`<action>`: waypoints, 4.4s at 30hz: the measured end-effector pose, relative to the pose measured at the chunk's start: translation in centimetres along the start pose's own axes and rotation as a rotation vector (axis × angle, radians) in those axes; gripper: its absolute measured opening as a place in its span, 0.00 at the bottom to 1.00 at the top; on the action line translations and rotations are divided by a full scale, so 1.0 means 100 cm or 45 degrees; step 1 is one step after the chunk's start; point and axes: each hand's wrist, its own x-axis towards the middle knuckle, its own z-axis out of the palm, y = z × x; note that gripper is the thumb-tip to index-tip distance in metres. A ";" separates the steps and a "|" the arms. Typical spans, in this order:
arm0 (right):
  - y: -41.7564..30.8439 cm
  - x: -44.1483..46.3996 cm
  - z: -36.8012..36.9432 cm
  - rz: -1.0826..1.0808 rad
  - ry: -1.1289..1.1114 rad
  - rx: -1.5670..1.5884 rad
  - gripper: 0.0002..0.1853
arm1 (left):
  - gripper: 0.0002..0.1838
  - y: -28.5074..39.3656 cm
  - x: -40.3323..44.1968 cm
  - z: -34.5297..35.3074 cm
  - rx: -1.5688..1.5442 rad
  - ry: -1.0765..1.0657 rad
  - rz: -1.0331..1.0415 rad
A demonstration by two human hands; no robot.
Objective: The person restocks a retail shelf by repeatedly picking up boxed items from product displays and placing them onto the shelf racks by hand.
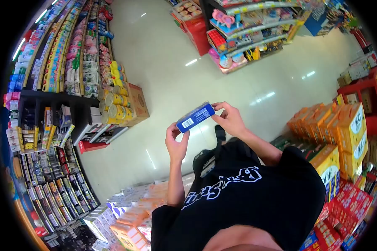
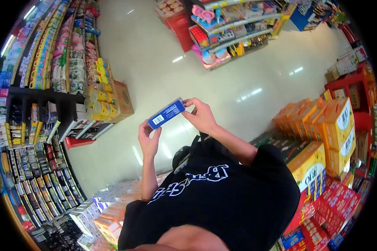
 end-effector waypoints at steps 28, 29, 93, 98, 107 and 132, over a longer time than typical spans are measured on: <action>-0.099 0.620 0.140 -0.156 0.012 -0.303 0.11 | 0.23 0.000 0.673 -0.077 0.093 -0.344 0.333; -0.100 0.640 0.143 -0.064 -0.020 -0.345 0.12 | 0.23 -0.007 0.694 -0.077 0.042 -0.340 0.288; -0.271 1.670 0.028 -0.606 1.914 0.159 0.37 | 0.33 0.252 1.813 0.412 -0.351 -1.500 0.765; -0.261 1.689 -0.021 -0.473 2.180 -0.112 0.35 | 0.32 0.275 1.824 0.461 -0.376 -1.726 0.818; -0.249 1.714 -0.057 -0.086 2.333 -0.760 0.22 | 0.27 0.244 1.860 0.540 -0.137 -1.573 1.486; -0.264 1.676 0.084 -0.233 1.794 0.222 0.44 | 0.37 0.233 1.827 0.480 0.375 -1.341 1.799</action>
